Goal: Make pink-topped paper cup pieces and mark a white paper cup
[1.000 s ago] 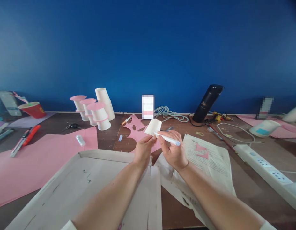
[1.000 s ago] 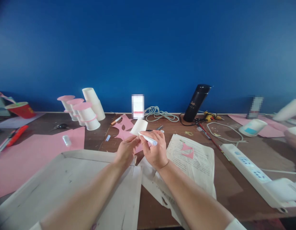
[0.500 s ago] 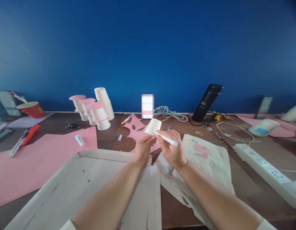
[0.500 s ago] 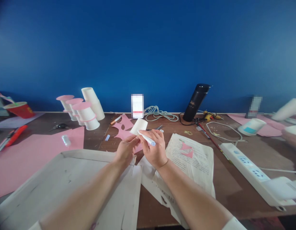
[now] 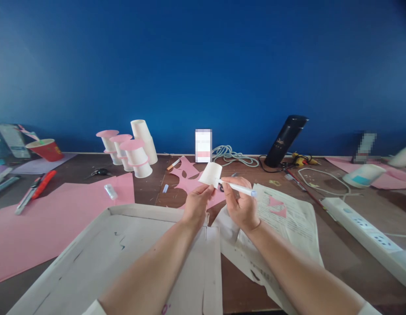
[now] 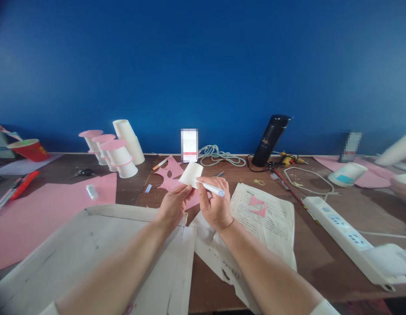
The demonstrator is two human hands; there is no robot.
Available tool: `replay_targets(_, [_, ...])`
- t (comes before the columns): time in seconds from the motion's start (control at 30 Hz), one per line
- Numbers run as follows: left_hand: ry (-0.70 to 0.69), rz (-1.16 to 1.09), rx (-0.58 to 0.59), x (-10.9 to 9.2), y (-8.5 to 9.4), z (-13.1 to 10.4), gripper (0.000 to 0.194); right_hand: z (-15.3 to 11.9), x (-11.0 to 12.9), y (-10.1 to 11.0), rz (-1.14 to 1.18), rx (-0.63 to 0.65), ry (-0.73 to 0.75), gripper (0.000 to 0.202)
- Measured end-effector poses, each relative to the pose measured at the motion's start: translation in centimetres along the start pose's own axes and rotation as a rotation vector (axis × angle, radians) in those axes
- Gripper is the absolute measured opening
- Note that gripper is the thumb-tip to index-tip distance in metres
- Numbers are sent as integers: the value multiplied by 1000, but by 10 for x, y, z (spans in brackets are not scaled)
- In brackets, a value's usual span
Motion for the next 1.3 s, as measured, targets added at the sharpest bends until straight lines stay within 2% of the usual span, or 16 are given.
replay_targets(0.33, [3,-18,45,-2,-5,-2,20,-1,6,-5,21,35,59,14])
replay_targets(0.8, [-11,23,41,0,-2,1,21,0,3,-8,-16,66,51,15])
replay_targets(1.03, [-14,33,26,-1,0,-1,20,0,3,-6,-17,38,43,14])
replay_targets(1.3, [-1,34,41,0,-2,0,21,0,7,-7,-4,50,78,14])
Point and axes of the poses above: each hand's wrist, its own z-axis towards the middle knuckle, its own y-axis out of the back of the hand, x = y × z, the point moved 8 cm from there along z, towards the middle knuckle, and after that the axes turned 5 degrees about -z, right-handed, at the moved point
